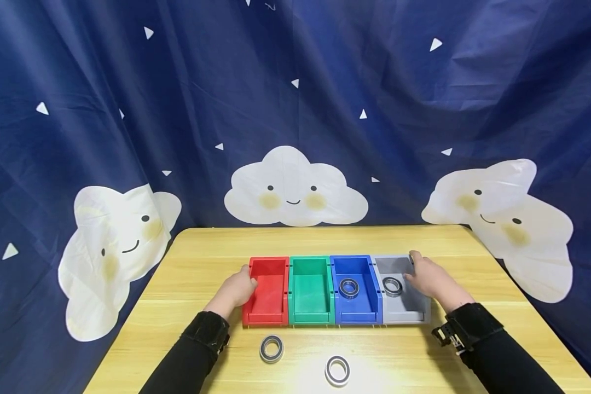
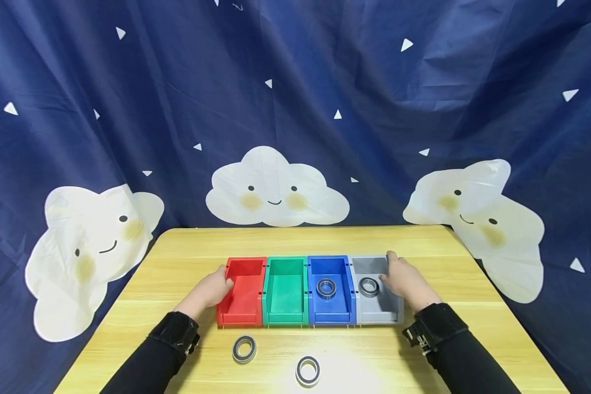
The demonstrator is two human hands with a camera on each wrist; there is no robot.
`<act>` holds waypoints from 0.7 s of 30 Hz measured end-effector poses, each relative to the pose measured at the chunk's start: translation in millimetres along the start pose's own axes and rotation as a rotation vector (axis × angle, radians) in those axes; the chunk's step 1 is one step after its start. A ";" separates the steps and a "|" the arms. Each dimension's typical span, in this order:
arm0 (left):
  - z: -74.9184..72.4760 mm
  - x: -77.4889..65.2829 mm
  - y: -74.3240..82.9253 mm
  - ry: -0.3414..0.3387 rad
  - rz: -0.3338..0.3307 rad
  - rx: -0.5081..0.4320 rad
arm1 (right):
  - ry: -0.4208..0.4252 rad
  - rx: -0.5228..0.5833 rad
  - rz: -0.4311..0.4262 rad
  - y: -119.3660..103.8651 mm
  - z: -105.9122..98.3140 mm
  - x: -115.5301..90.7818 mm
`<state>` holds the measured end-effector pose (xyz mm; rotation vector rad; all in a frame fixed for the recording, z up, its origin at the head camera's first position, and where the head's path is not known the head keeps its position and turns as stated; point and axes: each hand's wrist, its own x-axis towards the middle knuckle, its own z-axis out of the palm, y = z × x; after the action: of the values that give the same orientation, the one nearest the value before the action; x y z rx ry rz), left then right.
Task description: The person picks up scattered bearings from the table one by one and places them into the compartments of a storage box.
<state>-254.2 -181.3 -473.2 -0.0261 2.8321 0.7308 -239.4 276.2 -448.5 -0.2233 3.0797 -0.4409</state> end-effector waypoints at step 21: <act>1.0 1.2 -0.2 -0.004 0.002 0.022 | 0.130 0.046 0.097 0.8 31.8 3.7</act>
<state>-255.2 -181.0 -474.4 -0.0176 2.8366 0.6987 -241.9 267.7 -479.2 -0.0456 3.1841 -0.5412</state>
